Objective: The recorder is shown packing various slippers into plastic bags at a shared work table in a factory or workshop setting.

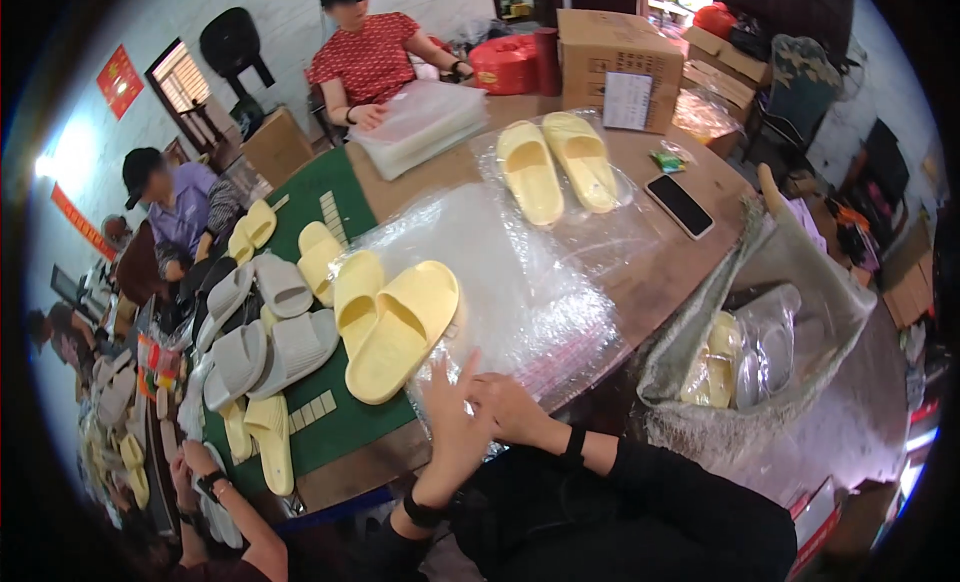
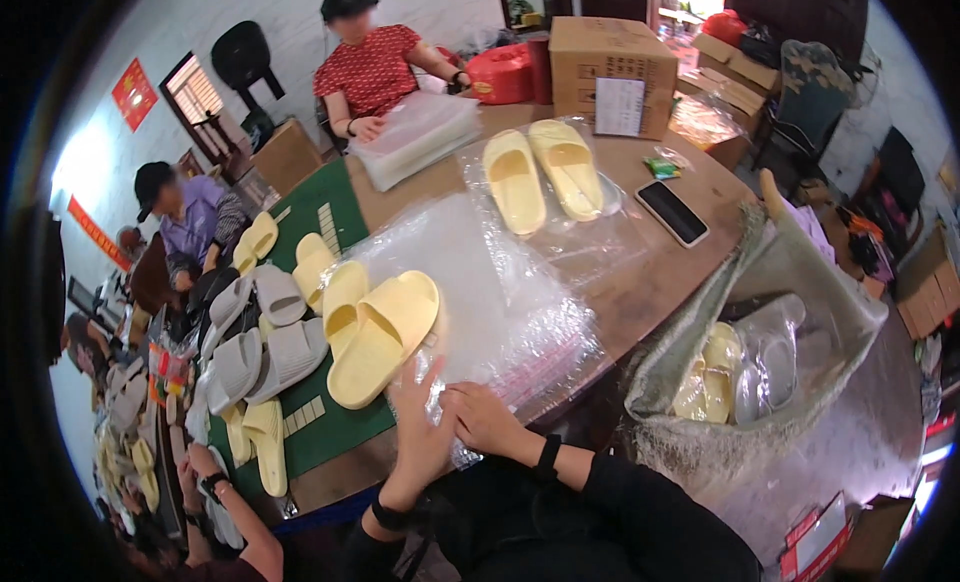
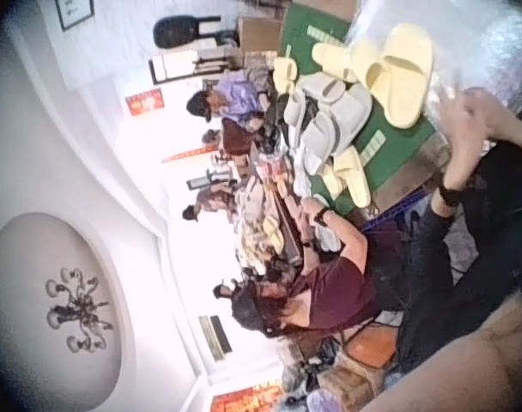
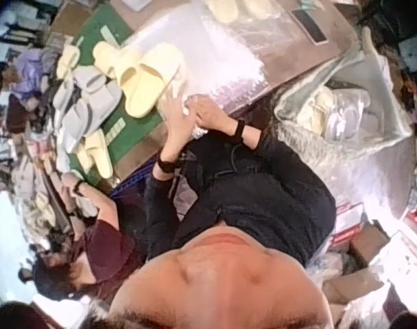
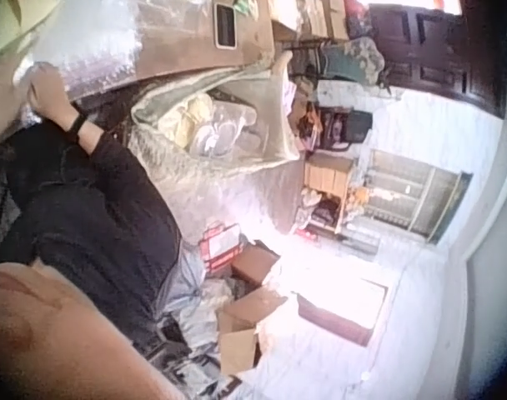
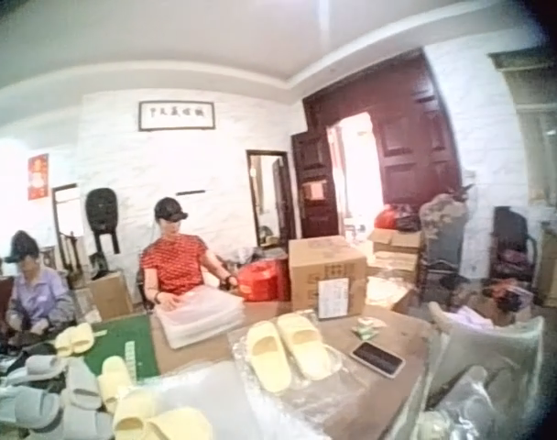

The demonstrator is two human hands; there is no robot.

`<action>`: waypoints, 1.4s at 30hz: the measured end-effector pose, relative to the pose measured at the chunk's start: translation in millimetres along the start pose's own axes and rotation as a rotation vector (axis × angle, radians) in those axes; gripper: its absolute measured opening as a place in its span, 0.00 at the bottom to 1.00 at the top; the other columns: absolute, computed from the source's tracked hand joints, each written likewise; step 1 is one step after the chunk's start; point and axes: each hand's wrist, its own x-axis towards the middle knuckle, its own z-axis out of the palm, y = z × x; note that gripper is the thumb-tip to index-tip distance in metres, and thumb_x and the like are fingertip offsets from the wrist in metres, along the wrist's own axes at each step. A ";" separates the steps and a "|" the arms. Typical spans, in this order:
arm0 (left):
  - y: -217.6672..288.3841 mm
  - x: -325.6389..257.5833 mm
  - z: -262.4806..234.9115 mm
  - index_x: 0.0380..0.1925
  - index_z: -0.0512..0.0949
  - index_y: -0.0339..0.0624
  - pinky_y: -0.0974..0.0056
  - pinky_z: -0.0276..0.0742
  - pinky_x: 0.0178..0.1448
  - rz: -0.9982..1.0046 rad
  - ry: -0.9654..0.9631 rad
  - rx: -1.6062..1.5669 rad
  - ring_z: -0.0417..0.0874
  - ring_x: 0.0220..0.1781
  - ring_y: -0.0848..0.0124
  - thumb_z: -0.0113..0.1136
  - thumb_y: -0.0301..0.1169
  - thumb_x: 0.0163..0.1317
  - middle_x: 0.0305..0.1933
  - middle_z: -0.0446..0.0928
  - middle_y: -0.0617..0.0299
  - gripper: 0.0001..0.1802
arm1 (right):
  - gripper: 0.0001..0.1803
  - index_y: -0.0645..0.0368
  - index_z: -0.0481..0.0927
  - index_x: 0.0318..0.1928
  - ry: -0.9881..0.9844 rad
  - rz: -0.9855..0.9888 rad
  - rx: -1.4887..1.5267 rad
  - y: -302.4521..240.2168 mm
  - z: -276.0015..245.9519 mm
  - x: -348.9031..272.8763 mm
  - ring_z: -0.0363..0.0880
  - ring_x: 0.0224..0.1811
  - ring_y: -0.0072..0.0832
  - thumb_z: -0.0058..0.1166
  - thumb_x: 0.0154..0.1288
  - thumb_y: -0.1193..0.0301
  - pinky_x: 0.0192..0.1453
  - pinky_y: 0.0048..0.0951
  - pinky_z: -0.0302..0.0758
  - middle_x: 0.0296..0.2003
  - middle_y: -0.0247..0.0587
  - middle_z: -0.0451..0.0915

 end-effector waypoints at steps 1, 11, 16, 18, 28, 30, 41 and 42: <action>16.7 -1.5 -6.7 0.63 0.68 0.44 0.44 0.48 0.73 0.094 -0.113 -0.197 0.59 0.71 0.45 0.55 0.31 0.64 0.66 0.66 0.45 0.26 | 0.16 0.63 0.73 0.46 0.095 -0.047 0.020 -15.6 -10.9 2.4 0.72 0.54 0.48 0.54 0.56 0.72 0.62 0.43 0.68 0.48 0.52 0.76; 226.5 -12.6 -72.5 0.40 0.78 0.21 0.62 0.72 0.34 0.522 -0.082 -2.277 0.79 0.32 0.58 0.66 0.56 0.54 0.38 0.79 0.43 0.38 | 0.13 0.60 0.75 0.45 0.276 -0.069 -0.101 -33.6 -30.4 21.7 0.72 0.56 0.45 0.54 0.58 0.73 0.64 0.50 0.63 0.48 0.47 0.76; 225.1 -33.8 -95.2 0.35 0.78 0.25 0.63 0.70 0.33 0.215 -0.192 -2.484 0.76 0.30 0.61 0.65 0.51 0.55 0.34 0.77 0.47 0.31 | 0.19 0.58 0.73 0.51 0.519 0.151 -0.340 -18.8 -106.2 37.2 0.63 0.63 0.49 0.56 0.57 0.73 0.67 0.48 0.56 0.58 0.51 0.69; 225.4 -38.6 -101.0 0.33 0.78 0.26 0.63 0.69 0.32 0.100 -0.227 -2.553 0.75 0.29 0.62 0.64 0.49 0.56 0.32 0.76 0.49 0.29 | 0.27 0.61 0.70 0.57 0.649 0.239 -0.547 23.9 -132.9 42.8 0.59 0.67 0.51 0.59 0.59 0.63 0.69 0.50 0.53 0.64 0.56 0.64; 192.0 -8.1 -66.4 0.24 0.75 0.35 0.64 0.65 0.29 0.629 -0.447 -2.434 0.71 0.24 0.66 0.62 0.39 0.57 0.29 0.73 0.55 0.16 | 0.39 0.65 0.68 0.60 0.727 0.768 -0.036 163.4 -229.6 62.0 0.67 0.63 0.40 0.71 0.52 0.60 0.63 0.40 0.66 0.62 0.48 0.67; 160.2 4.0 -56.1 0.25 0.78 0.40 0.64 0.68 0.37 0.617 -0.845 -2.116 0.74 0.32 0.66 0.64 0.38 0.56 0.35 0.75 0.59 0.13 | 0.39 0.62 0.66 0.63 1.020 0.799 0.036 164.7 -214.0 60.8 0.71 0.58 0.35 0.70 0.54 0.64 0.58 0.32 0.70 0.58 0.41 0.71; 91.2 -0.6 5.4 0.38 0.75 0.36 0.64 0.70 0.50 0.110 -1.141 -0.766 0.75 0.42 0.64 0.56 0.29 0.67 0.38 0.74 0.59 0.06 | 0.13 0.61 0.76 0.43 0.852 0.927 1.305 261.4 -245.5 86.3 0.76 0.30 0.30 0.62 0.58 0.75 0.26 0.33 0.74 0.34 0.42 0.76; 90.1 -1.5 11.0 0.38 0.75 0.36 0.64 0.70 0.50 0.135 -1.160 -0.758 0.75 0.42 0.64 0.56 0.29 0.67 0.38 0.74 0.59 0.06 | 0.12 0.61 0.76 0.43 0.706 0.849 1.388 276.6 -254.3 79.4 0.77 0.30 0.30 0.61 0.59 0.76 0.25 0.34 0.74 0.34 0.42 0.77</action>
